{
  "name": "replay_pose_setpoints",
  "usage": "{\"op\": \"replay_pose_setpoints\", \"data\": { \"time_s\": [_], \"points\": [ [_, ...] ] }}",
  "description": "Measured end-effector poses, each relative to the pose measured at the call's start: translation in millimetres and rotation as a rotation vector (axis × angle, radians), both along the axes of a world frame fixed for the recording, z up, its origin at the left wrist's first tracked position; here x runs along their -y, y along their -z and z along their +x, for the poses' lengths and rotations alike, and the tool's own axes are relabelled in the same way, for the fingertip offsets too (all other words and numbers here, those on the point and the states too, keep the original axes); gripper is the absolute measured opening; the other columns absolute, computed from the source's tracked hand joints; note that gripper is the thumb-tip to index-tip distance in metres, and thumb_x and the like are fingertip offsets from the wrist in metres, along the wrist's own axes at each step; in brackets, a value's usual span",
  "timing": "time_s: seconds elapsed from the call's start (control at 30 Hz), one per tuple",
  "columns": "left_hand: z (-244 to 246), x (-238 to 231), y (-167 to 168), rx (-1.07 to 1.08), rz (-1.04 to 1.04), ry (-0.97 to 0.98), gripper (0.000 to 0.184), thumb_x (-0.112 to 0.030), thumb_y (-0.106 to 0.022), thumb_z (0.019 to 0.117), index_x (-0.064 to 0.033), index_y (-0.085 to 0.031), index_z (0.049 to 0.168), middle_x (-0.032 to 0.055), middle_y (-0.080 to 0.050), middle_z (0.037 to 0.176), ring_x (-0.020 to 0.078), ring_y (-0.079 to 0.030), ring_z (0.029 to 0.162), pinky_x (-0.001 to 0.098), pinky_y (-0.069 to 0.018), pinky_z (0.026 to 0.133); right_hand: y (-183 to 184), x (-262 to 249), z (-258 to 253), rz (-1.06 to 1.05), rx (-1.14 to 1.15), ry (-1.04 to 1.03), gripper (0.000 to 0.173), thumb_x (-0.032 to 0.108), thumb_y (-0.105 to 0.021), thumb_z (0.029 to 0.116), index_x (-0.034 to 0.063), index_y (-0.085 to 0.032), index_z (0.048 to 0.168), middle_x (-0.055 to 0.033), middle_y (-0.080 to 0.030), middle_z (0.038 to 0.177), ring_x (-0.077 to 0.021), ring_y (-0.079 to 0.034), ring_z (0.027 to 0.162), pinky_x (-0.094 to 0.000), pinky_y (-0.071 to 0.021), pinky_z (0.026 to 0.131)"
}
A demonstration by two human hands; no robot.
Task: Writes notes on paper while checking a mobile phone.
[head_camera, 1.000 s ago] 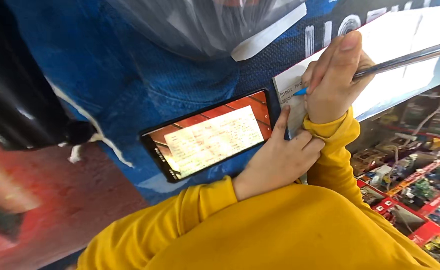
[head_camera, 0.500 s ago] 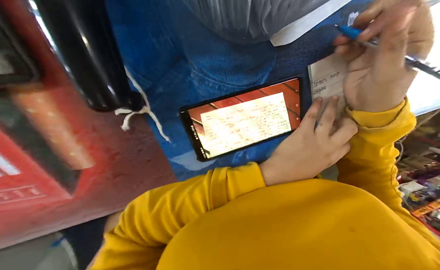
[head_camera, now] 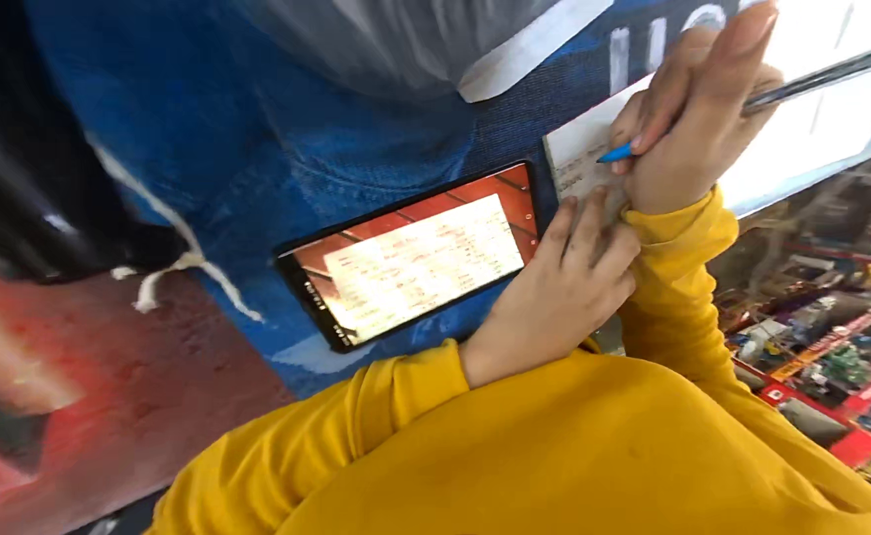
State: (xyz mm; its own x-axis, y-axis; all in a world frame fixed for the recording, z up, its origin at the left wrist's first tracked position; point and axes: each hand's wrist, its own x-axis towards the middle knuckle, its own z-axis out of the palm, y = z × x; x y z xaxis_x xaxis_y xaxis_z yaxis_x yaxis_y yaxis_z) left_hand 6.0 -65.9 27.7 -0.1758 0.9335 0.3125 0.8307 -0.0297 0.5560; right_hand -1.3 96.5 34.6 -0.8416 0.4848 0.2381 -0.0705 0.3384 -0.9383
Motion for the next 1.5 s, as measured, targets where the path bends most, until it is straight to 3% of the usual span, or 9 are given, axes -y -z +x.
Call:
{"op": "replay_pose_setpoints", "data": {
  "time_s": [0.17, 0.37, 0.57, 0.93, 1.07, 1.33, 1.5],
  "points": [
    [-0.5, 0.8, -0.4, -0.067, -0.027, 0.012, 0.019, 0.000, -0.057, 0.0953, -0.0112, -0.070, 0.104, 0.0188, -0.064, 0.121, 0.0484, -0.049, 0.132, 0.0586, -0.0359, 0.111, 3.1, 2.8, 3.2, 0.038, -0.002, 0.021, 0.046, 0.007, -0.043, 0.1043, 0.0235, -0.051, 0.062, 0.0181, -0.052, 0.054, 0.0078, -0.049, 0.045, -0.0127, -0.0416, 0.041],
    [-1.4, 1.8, -0.3, -0.043, -0.002, 0.016, 0.020, -0.002, -0.059, 0.0943, -0.0123, -0.074, 0.102, 0.0176, -0.066, 0.118, 0.0477, -0.051, 0.130, 0.0595, -0.0362, 0.110, 5.0, 6.4, 2.8, 0.172, -0.003, 0.081, 0.044, 0.003, -0.044, 0.1025, 0.0203, -0.050, 0.062, 0.0168, -0.053, 0.056, 0.0084, -0.050, 0.048, -0.0125, -0.0417, 0.043],
    [-0.4, 0.8, 0.8, -0.057, 0.007, -0.006, 0.022, -0.001, -0.055, 0.0969, -0.0112, -0.073, 0.103, 0.0170, -0.066, 0.118, 0.0477, -0.052, 0.129, 0.0585, -0.0372, 0.109, 1.3, 5.3, 1.6, 0.086, 0.042, 0.085, 0.046, 0.002, -0.041, 0.1019, 0.0224, -0.046, 0.061, 0.0167, -0.050, 0.051, 0.0068, -0.049, 0.043, -0.0135, -0.0410, 0.040],
    [-0.3, 1.6, 0.1, -0.062, -0.005, 0.009, 0.021, -0.002, -0.054, 0.0982, -0.0107, -0.072, 0.104, 0.0176, -0.066, 0.117, 0.0483, -0.051, 0.130, 0.0591, -0.0360, 0.110, 6.6, 3.7, 2.6, 0.148, 0.008, 0.092, 0.044, 0.004, -0.044, 0.1012, 0.0222, -0.045, 0.061, 0.0165, -0.046, 0.052, 0.0067, -0.045, 0.044, -0.0155, -0.0384, 0.042],
    [0.3, 1.7, -0.1, -0.054, -0.021, 0.012, 0.021, -0.003, -0.053, 0.0991, -0.0107, -0.071, 0.105, 0.0185, -0.065, 0.118, 0.0489, -0.050, 0.131, 0.0604, -0.0342, 0.111, 2.2, 5.5, 2.0, 0.070, 0.024, 0.148, 0.046, 0.001, -0.038, 0.1028, 0.0224, -0.045, 0.063, 0.0159, -0.048, 0.050, 0.0056, -0.047, 0.042, -0.0148, -0.0412, 0.040],
    [-0.3, 1.6, -0.4, -0.065, -0.037, 0.026, 0.020, -0.003, -0.053, 0.0996, -0.0112, -0.070, 0.106, 0.0186, -0.064, 0.118, 0.0492, -0.049, 0.131, 0.0608, -0.0334, 0.111, 3.8, 4.4, 2.2, 0.116, 0.037, 0.134, 0.044, 0.002, -0.042, 0.1015, 0.0223, -0.044, 0.063, 0.0161, -0.045, 0.051, 0.0054, -0.045, 0.043, -0.0162, -0.0389, 0.041],
    [-0.9, 1.8, -0.6, -0.073, -0.029, 0.024, 0.022, -0.002, -0.053, 0.0992, -0.0113, -0.071, 0.106, 0.0173, -0.065, 0.118, 0.0483, -0.050, 0.131, 0.0601, -0.0337, 0.111, 3.0, 5.1, 1.1, 0.072, 0.014, 0.156, 0.046, 0.000, -0.039, 0.1022, 0.0214, -0.046, 0.063, 0.0161, -0.047, 0.051, 0.0061, -0.047, 0.043, -0.0147, -0.0402, 0.041]
  ]
}}
